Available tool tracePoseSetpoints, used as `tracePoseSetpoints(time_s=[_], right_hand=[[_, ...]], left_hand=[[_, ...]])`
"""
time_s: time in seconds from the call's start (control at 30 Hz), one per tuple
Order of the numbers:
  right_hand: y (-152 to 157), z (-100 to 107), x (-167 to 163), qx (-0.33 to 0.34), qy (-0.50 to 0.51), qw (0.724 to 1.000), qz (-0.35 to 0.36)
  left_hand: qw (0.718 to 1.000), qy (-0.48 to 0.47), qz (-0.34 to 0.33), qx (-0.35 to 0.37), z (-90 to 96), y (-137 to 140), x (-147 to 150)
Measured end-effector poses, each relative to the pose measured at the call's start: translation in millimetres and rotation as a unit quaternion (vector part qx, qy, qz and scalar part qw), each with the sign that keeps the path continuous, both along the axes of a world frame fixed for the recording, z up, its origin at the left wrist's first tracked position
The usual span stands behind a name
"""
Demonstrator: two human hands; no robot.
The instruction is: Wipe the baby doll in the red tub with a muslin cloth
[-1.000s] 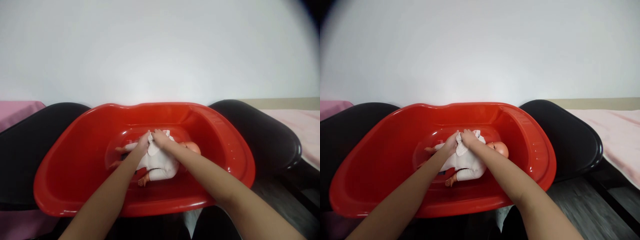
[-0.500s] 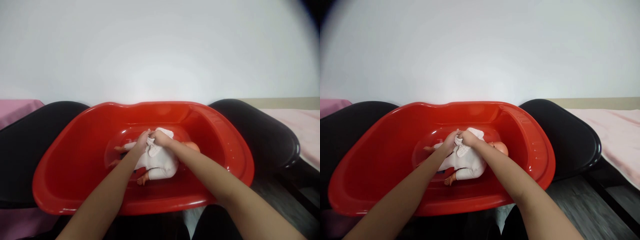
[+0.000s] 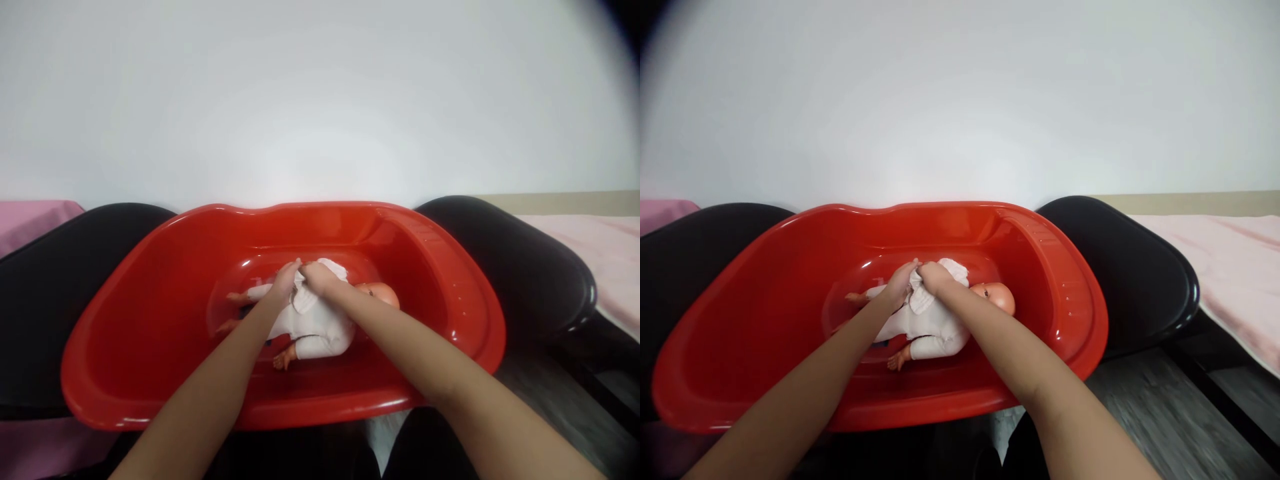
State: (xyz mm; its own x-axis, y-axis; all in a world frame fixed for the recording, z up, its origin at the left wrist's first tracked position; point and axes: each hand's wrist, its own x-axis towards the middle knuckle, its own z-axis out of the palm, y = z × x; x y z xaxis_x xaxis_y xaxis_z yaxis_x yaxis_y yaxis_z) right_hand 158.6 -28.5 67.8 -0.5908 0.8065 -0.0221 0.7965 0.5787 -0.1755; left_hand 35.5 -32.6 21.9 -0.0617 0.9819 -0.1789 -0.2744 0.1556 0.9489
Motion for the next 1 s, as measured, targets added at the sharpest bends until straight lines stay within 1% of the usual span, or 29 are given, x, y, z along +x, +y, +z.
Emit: tracePoseSetpoints(time_s=[0.1, 0.2, 0.27, 0.33, 0.4, 0.5, 0.53, 0.6, 0.67, 0.73, 0.83, 0.93, 1.0], right_hand=[[-1, 4, 3, -0.003, 0.018, 0.999, 0.029], [1, 3, 7, -0.006, 0.092, 0.993, 0.067], [2, 0, 9, -0.002, 0.146, 0.987, 0.071], [4, -2, 9, -0.001, 0.181, 0.982, 0.057], [4, -5, 9, 0.001, 0.171, 0.985, 0.023], [2, -9, 9, 0.008, 0.080, 0.996, -0.047], [1, -10, 9, 0.009, 0.053, 0.997, -0.060], [-1, -11, 8, 0.010, 0.036, 0.998, -0.047], [-2, -9, 7, 0.008, 0.072, 0.997, -0.005], [-4, -6, 4, -0.004, 0.121, 0.992, 0.018], [-7, -2, 1, -0.025, 0.156, 0.987, 0.024], [-8, -1, 0, -0.023, 0.191, 0.981, 0.040], [-9, 0, 0, -0.028, 0.241, 0.970, 0.019]], left_hand=[[1.000, 0.001, -0.007, 0.001, -1.7, 2, 0], [1.000, -0.001, 0.000, 0.007, -3.6, 4, -1], [1.000, -0.008, -0.003, 0.007, -3.7, 4, 0], [1.000, -0.015, -0.013, 0.003, -2.7, 4, 0], [1.000, -0.013, -0.014, -0.003, -1.1, 3, 1], [1.000, 0.009, 0.012, -0.011, 1.8, 1, 2], [1.000, 0.019, 0.020, -0.012, 3.0, 0, 3], [0.999, 0.040, 0.029, -0.008, 5.7, -3, 4], [0.998, 0.052, 0.021, 0.006, 7.8, -5, 4], [0.998, 0.059, 0.007, 0.018, 7.9, -6, 5], [0.999, 0.047, -0.010, 0.024, 3.6, -2, 5], [0.999, 0.014, -0.015, 0.031, -0.6, 2, 5], [0.999, -0.002, -0.014, 0.035, -0.4, 3, 5]])
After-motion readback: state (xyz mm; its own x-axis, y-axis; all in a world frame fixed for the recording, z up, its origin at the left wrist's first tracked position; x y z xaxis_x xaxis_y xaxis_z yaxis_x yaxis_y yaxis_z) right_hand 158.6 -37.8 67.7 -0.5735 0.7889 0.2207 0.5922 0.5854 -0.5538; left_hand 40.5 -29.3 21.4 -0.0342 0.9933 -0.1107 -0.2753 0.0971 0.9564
